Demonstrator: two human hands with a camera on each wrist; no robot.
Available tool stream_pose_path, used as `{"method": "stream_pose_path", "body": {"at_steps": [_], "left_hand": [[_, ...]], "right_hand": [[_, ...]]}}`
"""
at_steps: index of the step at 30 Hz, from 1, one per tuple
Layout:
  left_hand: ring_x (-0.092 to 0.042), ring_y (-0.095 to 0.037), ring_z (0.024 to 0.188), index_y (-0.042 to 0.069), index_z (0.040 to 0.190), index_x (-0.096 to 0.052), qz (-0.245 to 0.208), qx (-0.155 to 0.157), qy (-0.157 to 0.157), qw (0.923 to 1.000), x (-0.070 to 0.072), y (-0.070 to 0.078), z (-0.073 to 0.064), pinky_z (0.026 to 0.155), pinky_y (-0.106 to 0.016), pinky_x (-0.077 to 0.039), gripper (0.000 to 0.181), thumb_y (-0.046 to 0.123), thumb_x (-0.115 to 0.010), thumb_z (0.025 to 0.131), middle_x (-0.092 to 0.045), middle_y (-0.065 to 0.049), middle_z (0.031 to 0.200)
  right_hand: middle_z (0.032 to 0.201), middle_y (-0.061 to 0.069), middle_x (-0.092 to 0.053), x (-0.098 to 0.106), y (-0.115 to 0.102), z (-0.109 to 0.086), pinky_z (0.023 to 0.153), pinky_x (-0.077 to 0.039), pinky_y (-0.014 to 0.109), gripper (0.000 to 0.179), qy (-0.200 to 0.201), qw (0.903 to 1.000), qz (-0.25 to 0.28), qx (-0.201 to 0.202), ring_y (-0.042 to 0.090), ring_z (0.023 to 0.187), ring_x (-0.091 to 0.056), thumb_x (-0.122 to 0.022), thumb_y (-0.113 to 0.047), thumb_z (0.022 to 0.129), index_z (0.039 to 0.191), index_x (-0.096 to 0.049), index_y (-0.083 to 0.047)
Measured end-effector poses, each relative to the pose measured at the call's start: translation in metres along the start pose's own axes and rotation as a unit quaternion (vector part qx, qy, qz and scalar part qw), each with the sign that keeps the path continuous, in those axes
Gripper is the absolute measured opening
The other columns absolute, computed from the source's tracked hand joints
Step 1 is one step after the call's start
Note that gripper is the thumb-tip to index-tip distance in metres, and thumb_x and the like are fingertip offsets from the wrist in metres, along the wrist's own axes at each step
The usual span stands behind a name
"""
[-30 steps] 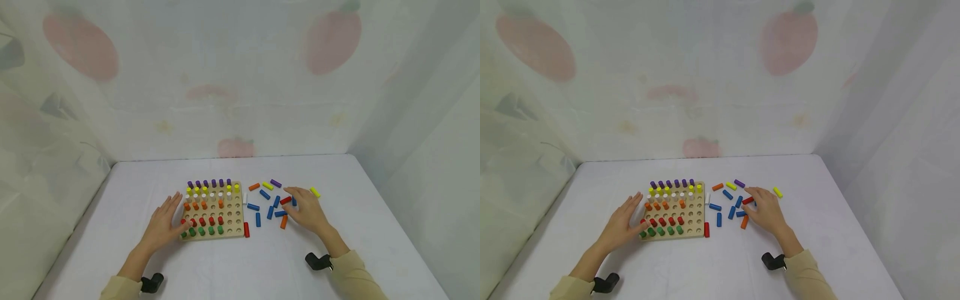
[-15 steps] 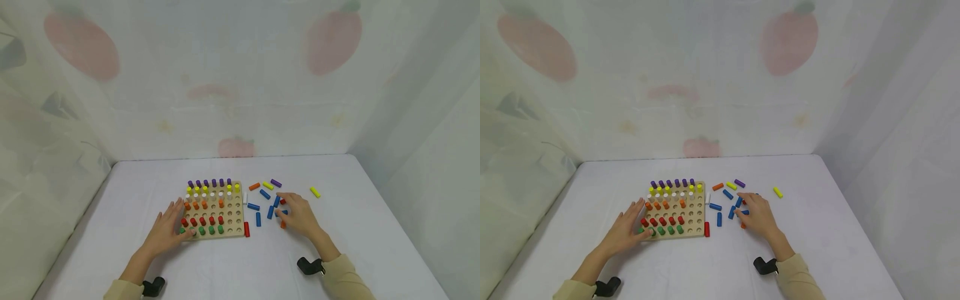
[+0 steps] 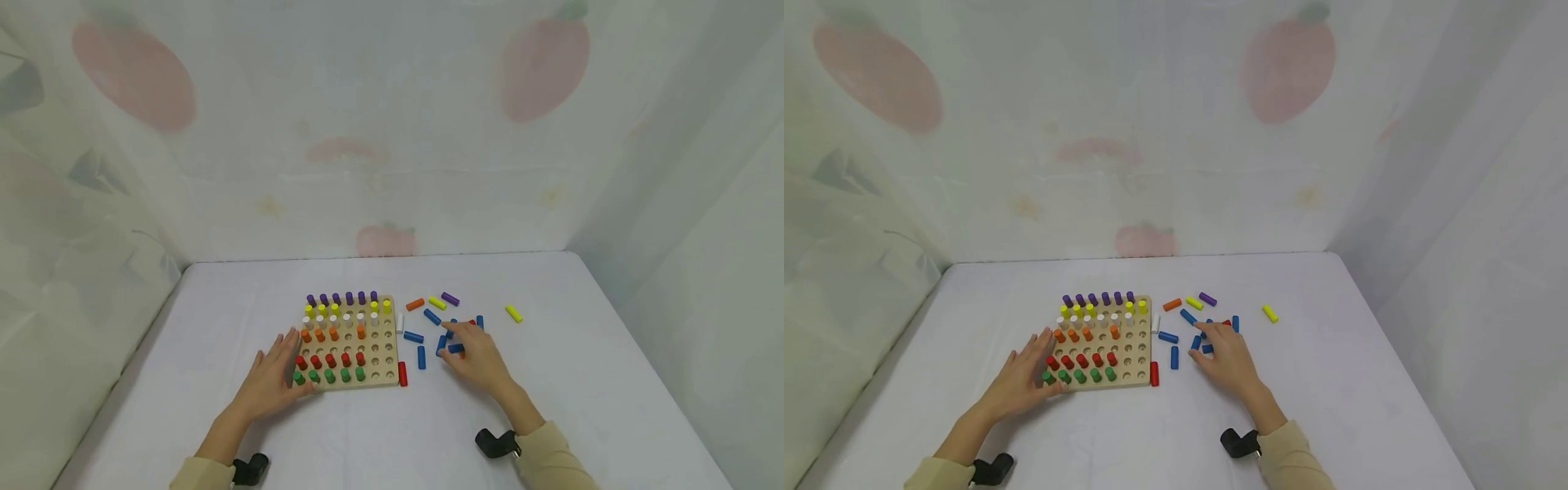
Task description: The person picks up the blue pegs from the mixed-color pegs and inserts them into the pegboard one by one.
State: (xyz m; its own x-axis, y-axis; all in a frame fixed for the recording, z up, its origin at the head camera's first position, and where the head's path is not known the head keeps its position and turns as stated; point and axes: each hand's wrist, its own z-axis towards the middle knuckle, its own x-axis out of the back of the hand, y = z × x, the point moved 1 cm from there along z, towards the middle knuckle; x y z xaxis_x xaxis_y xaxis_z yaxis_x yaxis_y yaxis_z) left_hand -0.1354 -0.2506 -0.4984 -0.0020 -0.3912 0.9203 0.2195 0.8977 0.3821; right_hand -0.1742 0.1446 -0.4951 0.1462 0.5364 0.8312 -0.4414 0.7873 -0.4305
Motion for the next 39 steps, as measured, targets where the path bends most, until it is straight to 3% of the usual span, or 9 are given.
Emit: {"method": "stream_pose_path", "body": {"at_steps": [6, 17, 29, 39], "left_hand": [[-0.020, -0.040, 0.137, 0.007, 0.147, -0.018, -0.013, 0.007, -0.024, 0.9996, -0.002, 0.001, -0.001, 0.104, -0.067, -0.012, 0.115, 0.066, -0.070, 0.063, -0.024, -0.015, 0.151], [-0.021, -0.040, 0.137, 0.005, 0.146, -0.021, -0.003, 0.017, -0.034, 0.9993, -0.005, -0.003, 0.001, 0.104, -0.066, -0.011, 0.115, 0.070, -0.066, 0.063, -0.025, -0.017, 0.150], [-0.023, -0.042, 0.135, 0.003, 0.145, -0.024, 0.003, 0.024, -0.046, 0.9986, -0.004, -0.002, 0.003, 0.105, -0.066, -0.011, 0.114, 0.069, -0.067, 0.062, -0.030, -0.018, 0.148], [-0.023, -0.041, 0.136, 0.004, 0.145, -0.024, 0.004, 0.027, -0.051, 0.9983, -0.005, -0.003, 0.004, 0.104, -0.067, -0.011, 0.114, 0.069, -0.067, 0.063, -0.029, -0.017, 0.148]], "right_hand": [[0.115, 0.003, -0.061, -0.007, -0.008, -0.002, 0.090, -0.049, 0.041, 0.048, -0.011, 0.9997, 0.011, -0.019, 0.020, 0.106, -0.056, -0.070, -0.033, 0.081, 0.124, -0.057, -0.018], [0.109, -0.003, -0.061, -0.022, -0.025, -0.009, 0.087, -0.050, 0.030, 0.044, -0.023, 0.9973, 0.054, -0.045, 0.009, 0.100, -0.054, -0.069, -0.031, 0.082, 0.123, -0.057, -0.021], [0.104, -0.001, -0.063, -0.028, -0.037, -0.012, 0.080, -0.052, 0.030, 0.041, 0.000, 0.9968, 0.077, -0.020, 0.011, 0.093, -0.057, -0.070, -0.027, 0.081, 0.119, -0.060, -0.015], [0.102, -0.002, -0.062, -0.033, -0.038, -0.013, 0.079, -0.052, 0.028, 0.041, 0.001, 0.9990, 0.035, -0.028, 0.009, 0.092, -0.055, -0.071, -0.028, 0.080, 0.118, -0.061, -0.016]]}}
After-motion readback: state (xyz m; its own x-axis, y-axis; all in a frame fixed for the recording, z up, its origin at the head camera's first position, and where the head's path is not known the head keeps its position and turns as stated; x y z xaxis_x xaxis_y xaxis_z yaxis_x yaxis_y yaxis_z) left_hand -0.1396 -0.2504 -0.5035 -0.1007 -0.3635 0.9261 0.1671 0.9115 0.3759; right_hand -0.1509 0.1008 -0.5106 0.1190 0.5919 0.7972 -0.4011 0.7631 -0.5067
